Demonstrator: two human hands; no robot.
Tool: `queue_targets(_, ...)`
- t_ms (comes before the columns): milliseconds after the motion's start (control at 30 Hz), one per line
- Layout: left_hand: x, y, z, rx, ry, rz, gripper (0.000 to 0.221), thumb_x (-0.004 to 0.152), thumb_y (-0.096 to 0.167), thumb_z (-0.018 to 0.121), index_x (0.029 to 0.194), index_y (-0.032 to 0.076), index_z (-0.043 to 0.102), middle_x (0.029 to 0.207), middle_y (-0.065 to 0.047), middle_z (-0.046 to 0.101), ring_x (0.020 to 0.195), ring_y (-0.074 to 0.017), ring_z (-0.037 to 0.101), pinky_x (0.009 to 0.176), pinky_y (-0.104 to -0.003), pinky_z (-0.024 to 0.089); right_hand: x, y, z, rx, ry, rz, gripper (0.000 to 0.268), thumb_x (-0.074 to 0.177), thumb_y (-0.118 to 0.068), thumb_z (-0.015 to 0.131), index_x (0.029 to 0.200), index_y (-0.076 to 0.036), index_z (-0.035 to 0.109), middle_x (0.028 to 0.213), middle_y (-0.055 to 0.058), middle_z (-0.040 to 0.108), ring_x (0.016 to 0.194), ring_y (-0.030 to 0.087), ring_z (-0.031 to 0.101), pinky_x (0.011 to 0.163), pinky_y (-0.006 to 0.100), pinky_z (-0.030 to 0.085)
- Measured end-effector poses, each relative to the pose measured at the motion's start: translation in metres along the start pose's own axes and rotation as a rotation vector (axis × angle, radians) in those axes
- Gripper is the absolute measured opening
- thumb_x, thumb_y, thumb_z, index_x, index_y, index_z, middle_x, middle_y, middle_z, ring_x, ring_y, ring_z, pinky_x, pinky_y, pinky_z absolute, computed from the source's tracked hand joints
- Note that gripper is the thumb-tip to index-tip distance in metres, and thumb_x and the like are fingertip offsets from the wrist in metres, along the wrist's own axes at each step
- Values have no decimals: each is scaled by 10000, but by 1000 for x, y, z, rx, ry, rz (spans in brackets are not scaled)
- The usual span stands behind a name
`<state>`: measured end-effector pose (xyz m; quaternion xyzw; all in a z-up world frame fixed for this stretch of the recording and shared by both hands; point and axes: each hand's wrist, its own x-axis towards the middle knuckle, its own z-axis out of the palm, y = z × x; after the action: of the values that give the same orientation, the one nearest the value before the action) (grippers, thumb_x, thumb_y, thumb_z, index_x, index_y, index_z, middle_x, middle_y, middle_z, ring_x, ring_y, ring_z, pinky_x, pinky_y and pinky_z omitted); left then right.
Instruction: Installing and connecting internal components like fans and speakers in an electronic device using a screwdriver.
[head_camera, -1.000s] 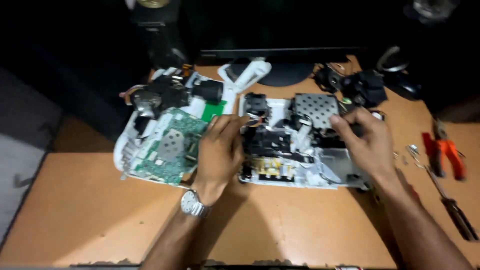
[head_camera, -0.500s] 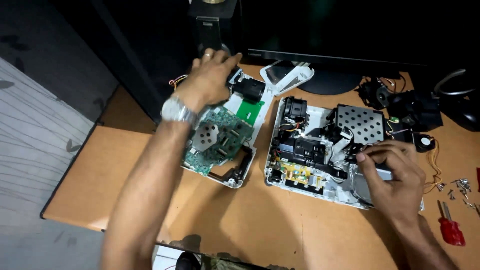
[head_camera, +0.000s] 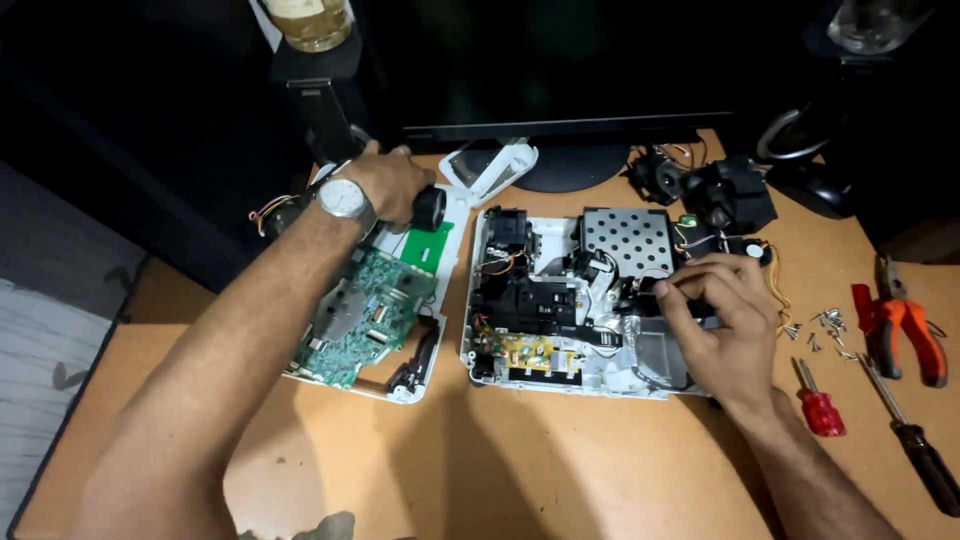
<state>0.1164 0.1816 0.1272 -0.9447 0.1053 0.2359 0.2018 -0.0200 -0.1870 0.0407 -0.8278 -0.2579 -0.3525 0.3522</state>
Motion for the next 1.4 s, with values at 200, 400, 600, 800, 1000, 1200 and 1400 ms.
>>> queue_targets(200, 5, 12, 23, 112, 302, -56, 370, 831, 169, 724, 1182, 56, 749, 1153, -207, 737, 1150, -369, 659, 1111, -523, 358, 5, -1, -2, 87, 39, 38, 293, 956, 7, 781, 706, -45, 637, 838, 91, 739, 952, 372, 660, 912, 429, 499)
queue_targets(400, 13, -22, 13, 280, 194, 194, 578, 808, 418, 797, 1271, 109, 640, 1187, -175, 704, 1194, -310, 630, 1260, -556, 230, 1, -2, -2, -7, -2, 23, 202, 992, -53, 766, 817, -13, 674, 902, 81, 706, 1005, 261, 577, 883, 371, 448)
queue_targets(600, 6, -32, 17, 274, 378, 244, 806, 757, 443, 809, 1397, 45, 523, 1168, -207, 715, 1224, -370, 604, 1221, -534, 307, 4, -4, -3, 7, 11, 19, 221, 995, -59, 760, 801, -15, 664, 904, 88, 702, 1027, 272, 593, 898, 380, 468)
queue_targets(800, -5, -26, 11, 243, 499, 254, 657, 805, 317, 724, 1363, 12, 560, 1145, -259, 707, 1229, -395, 614, 1213, -508, 348, 2, 1, -3, 3, 12, 40, 230, 1002, -75, 761, 805, -20, 657, 908, 91, 709, 1019, 261, 581, 871, 373, 457)
queue_targets(1000, -5, -14, -4, 375, 636, 241, 689, 755, 342, 727, 1334, -9, 596, 1120, -294, 718, 1151, -374, 665, 1143, -447, 436, 0, 4, -2, 4, 43, 16, 224, 1009, -79, 757, 816, -17, 663, 913, 88, 708, 1025, 266, 577, 905, 382, 447)
queue_targets(1200, -29, 1, -27, 402, 816, 165, 520, 734, 428, 720, 1076, 41, 655, 982, -176, 757, 1069, -323, 698, 1114, -444, 449, -2, 0, 0, 39, 87, -16, 219, 1007, -52, 743, 816, -1, 648, 917, 105, 714, 1025, 286, 574, 945, 417, 439)
queue_targets(1400, -91, 39, -45, 87, 1070, 159, 464, 687, 296, 760, 1004, 14, 573, 821, -135, 700, 947, -365, 659, 1027, -503, 470, -2, -20, -1, 80, 98, -86, 182, 961, 31, 728, 797, 8, 653, 894, 121, 716, 979, 292, 611, 910, 415, 459)
